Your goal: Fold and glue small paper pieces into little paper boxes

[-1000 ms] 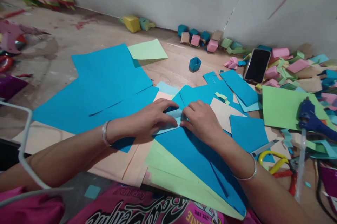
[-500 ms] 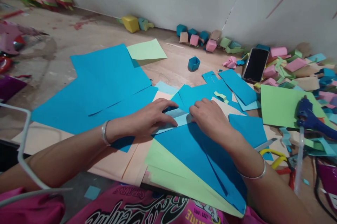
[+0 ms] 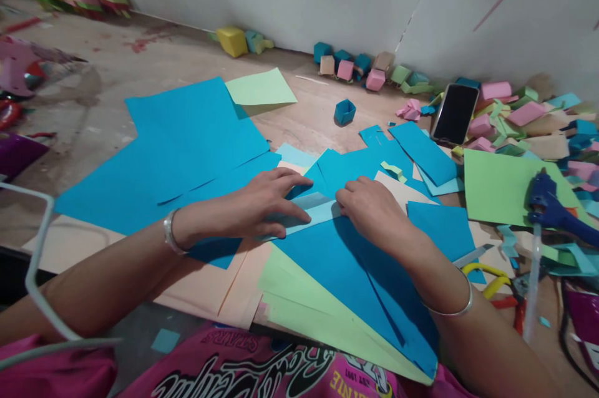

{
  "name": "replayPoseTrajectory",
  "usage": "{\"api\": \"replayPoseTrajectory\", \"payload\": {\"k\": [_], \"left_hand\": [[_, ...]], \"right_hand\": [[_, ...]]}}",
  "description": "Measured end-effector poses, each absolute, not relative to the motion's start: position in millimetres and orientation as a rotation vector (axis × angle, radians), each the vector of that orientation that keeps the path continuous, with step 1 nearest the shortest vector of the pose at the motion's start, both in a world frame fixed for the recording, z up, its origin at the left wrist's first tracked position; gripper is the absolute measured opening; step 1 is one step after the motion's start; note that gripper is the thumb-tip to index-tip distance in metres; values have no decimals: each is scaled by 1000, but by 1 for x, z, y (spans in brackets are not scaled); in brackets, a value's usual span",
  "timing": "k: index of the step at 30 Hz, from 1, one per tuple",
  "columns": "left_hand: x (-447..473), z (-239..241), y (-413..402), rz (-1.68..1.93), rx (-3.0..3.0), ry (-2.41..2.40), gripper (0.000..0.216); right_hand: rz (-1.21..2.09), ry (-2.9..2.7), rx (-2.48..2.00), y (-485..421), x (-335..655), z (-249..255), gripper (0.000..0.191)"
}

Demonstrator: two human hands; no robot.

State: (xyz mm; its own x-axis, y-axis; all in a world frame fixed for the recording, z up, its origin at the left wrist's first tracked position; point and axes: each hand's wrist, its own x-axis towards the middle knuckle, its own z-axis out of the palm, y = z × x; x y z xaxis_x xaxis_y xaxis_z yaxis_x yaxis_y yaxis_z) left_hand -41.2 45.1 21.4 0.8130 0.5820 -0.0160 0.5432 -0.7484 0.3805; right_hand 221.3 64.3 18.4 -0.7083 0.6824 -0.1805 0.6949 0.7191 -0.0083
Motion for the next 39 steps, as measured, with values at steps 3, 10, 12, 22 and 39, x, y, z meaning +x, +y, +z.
{"api": "replayPoseTrajectory", "payload": {"k": [3, 10, 12, 22, 39], "left_hand": [[-46, 29, 46, 41, 2607, 845, 43], [-50, 37, 42, -94, 2559, 837, 70], [-50, 37, 43, -62, 2554, 813, 82], [-33, 25, 50, 224, 2431, 1237, 21], [-28, 10, 44, 389, 2439, 1149, 10]], "right_hand": [[-130, 2756, 1115, 65, 222, 17, 11], [-147, 2754, 1122, 66, 224, 16, 10], [-141, 2760, 1122, 66, 224, 15, 10], [-141, 2893, 1129, 59, 219, 17, 11], [-177, 3229, 1146, 40, 203, 21, 25]]}}
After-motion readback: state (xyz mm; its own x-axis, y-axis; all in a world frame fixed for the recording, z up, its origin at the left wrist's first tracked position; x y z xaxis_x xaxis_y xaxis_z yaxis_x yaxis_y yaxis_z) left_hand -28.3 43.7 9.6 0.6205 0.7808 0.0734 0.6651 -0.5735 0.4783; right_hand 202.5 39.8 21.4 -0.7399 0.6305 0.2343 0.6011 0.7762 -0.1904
